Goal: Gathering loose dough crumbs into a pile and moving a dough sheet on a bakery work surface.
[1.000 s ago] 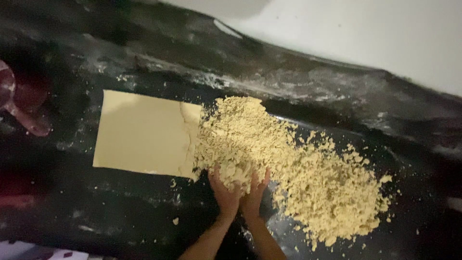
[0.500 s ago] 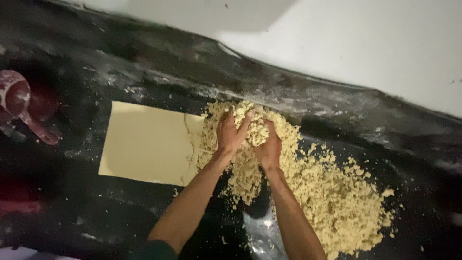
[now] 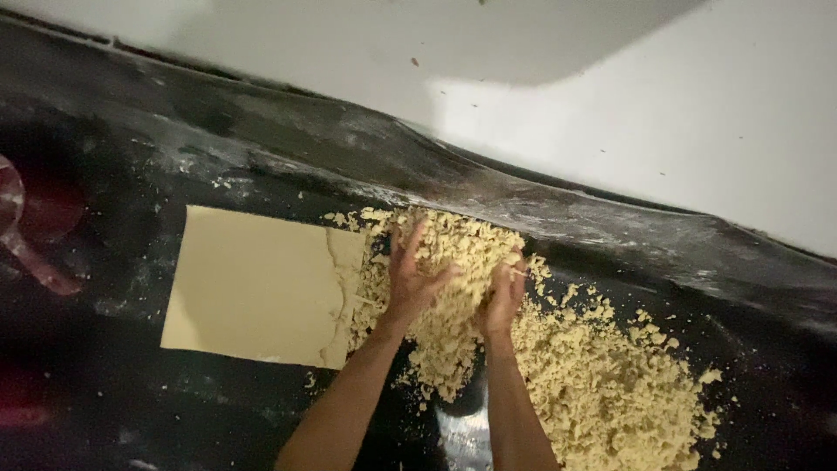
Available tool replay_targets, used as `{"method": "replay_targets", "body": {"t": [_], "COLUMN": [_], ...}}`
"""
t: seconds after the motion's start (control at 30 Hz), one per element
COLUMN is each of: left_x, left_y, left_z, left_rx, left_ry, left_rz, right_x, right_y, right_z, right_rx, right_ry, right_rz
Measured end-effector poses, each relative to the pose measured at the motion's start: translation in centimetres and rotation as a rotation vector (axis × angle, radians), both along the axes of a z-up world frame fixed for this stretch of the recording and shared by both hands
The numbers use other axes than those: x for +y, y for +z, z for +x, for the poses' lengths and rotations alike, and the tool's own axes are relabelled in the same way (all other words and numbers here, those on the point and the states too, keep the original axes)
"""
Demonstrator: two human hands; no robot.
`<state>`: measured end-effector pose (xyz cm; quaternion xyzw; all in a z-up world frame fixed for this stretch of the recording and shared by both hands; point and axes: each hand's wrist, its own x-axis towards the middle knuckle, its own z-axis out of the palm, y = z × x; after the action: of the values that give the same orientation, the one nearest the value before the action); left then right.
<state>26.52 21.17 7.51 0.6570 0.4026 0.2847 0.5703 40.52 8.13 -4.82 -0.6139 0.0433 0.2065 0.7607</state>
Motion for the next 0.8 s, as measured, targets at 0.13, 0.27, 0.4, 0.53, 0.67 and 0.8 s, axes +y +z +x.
{"method": "replay_targets", "body": {"t": [0.13,0.27,0.4,0.53,0.67,0.8], "left_x": [-1.2,-0.8,1.7,0.9,-0.1,2.8], "left_y": [-1.7,-4.8,-3.3,-6.0,-9.1,13.2], "left_z": [1.5,1.2,0.9,3.9,2.7,-0.3], "left_rx": [-0.127,0.206,0.270,0.705,0.473,0.373], "left_ry": [-0.003,-0.140,-0.332,-0.106,-0.083,-0.469], "left_rz": [-0.279,-0.604,-0.885,-1.012,-0.743,-0.824], "right_x": [1.3,2.8,2.2,0.7,1.4,3.2], "right_y": [2.9,11.3,12.1,13.5,17.9,24.3], "right_z": [-3.8,-5.3,-5.0,-4.1,-3.8,-2.9], "right_rx": [0.107,0.396,0.324,0.188,0.257,0.116], "right_ry": [0.101,0.170,0.192,0.136,0.244,0.532], "right_rz": [-0.430,-0.397,-0.604,-0.563,-0.595,-0.522]}}
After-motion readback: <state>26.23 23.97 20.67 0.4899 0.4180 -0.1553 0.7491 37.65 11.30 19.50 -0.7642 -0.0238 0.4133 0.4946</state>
